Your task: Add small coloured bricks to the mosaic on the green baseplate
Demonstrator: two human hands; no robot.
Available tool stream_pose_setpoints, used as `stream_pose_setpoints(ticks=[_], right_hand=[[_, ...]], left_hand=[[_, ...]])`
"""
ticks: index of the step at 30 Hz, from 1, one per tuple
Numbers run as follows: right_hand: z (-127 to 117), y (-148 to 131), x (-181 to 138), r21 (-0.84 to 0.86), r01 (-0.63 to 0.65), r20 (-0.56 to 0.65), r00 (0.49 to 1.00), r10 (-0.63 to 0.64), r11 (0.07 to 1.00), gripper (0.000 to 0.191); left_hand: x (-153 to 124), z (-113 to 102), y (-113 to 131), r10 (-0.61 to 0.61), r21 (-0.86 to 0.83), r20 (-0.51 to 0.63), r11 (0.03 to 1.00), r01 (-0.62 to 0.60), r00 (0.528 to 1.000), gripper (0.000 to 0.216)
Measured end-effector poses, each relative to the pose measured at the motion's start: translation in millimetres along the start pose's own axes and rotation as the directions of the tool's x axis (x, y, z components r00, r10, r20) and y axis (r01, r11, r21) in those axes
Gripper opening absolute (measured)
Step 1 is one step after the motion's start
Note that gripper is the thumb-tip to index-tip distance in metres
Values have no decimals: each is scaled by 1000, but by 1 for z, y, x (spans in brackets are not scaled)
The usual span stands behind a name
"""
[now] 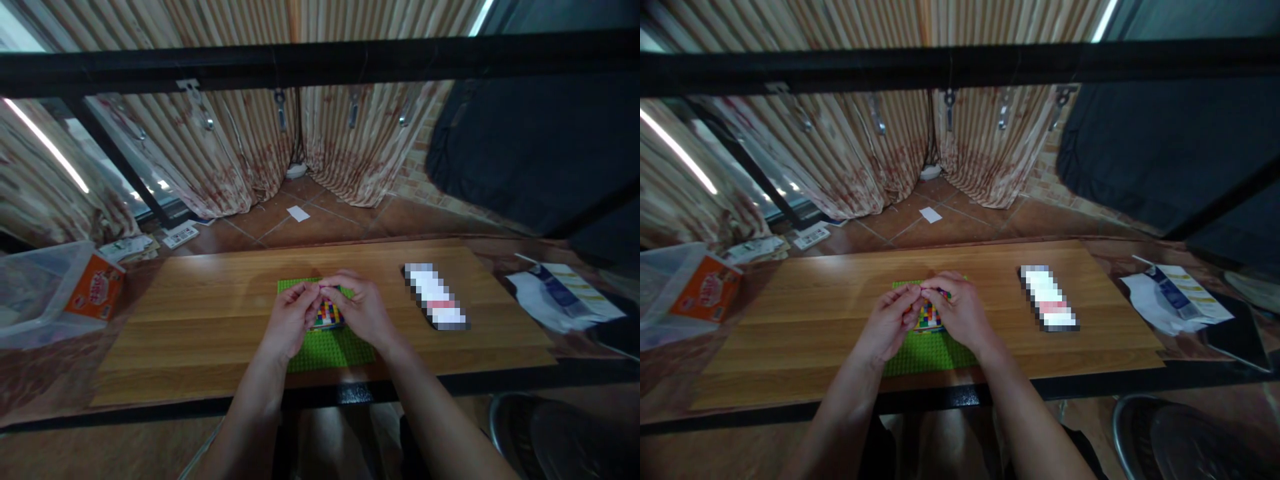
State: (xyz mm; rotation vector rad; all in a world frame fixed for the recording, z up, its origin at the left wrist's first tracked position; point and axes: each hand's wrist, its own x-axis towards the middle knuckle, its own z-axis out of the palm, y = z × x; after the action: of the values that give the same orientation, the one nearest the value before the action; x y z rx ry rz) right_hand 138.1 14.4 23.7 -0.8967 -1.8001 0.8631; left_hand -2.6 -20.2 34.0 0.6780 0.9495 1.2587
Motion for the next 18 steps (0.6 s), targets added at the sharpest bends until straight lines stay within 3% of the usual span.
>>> stream_pose_setpoints(ticks=[4, 9, 15, 18], right_hand=[[2, 0, -1, 119, -34, -34, 999, 39, 992, 13], [-1, 5, -2, 233, -129, -96, 983, 154, 964, 11], [-18, 16, 1, 197, -212, -172, 954, 246, 957, 12], [-25, 22, 2, 135, -251, -152, 951, 270, 959, 12]], left_hand=[[-1, 0, 2, -28, -59, 12, 998, 29, 1000, 32], [0, -2, 3, -18, -95, -62, 995, 12, 998, 26], [3, -7, 3, -23, -120, -132, 993, 7, 991, 22], [4, -8, 3, -18, -119, -160, 993, -1, 987, 21]])
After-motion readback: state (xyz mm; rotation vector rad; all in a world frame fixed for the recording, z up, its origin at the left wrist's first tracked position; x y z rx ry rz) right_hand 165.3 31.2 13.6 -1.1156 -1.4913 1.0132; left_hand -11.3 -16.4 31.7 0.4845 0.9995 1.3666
